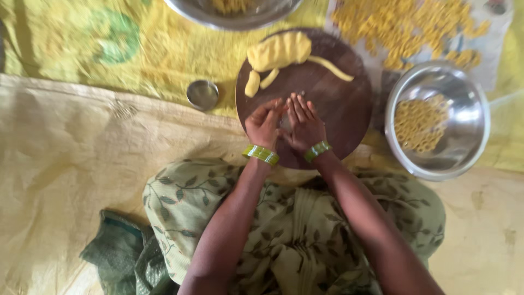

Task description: The person sits on the floor and shapes small pieces of yellow dough into thin ropes, then forms them into rings. The finished rings are placed into a metal bowl. The person repeatedly rolls, cuts, and shapes dough pieces by hand on a wooden board.

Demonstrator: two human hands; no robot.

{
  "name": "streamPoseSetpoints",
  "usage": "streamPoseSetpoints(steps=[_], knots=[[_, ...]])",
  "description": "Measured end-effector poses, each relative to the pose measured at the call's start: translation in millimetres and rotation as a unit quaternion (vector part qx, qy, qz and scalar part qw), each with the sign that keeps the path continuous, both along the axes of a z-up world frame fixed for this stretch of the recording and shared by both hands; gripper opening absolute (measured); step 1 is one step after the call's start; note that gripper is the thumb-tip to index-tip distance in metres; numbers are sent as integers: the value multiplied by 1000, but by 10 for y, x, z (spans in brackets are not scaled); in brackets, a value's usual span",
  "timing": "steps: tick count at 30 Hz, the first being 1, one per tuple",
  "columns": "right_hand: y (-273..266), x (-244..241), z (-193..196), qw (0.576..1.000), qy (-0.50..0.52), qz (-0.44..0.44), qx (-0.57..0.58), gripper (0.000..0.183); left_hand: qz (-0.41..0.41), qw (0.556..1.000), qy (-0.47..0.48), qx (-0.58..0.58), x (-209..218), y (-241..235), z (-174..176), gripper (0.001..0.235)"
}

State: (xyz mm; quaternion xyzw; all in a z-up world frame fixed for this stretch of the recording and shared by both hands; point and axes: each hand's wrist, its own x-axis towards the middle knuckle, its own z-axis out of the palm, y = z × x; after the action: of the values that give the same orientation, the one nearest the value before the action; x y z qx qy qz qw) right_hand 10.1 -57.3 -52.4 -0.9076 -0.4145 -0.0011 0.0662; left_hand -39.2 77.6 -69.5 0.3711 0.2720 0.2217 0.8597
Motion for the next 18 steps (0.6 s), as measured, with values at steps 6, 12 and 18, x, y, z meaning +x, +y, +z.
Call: streamPoseSetpoints(steps=[6,12,18], knots=[[148,492,-24,995,-101,22,-15,95,6,999,-37,-20,-122,158,48,24],[-226,-498,27,996,18,86,-9,95,31,999,-22,-37,-313,154,279,29],[-98,-445,13,998,-4,50,-40,96,50,998,-20,-37,-260,229,554,36]])
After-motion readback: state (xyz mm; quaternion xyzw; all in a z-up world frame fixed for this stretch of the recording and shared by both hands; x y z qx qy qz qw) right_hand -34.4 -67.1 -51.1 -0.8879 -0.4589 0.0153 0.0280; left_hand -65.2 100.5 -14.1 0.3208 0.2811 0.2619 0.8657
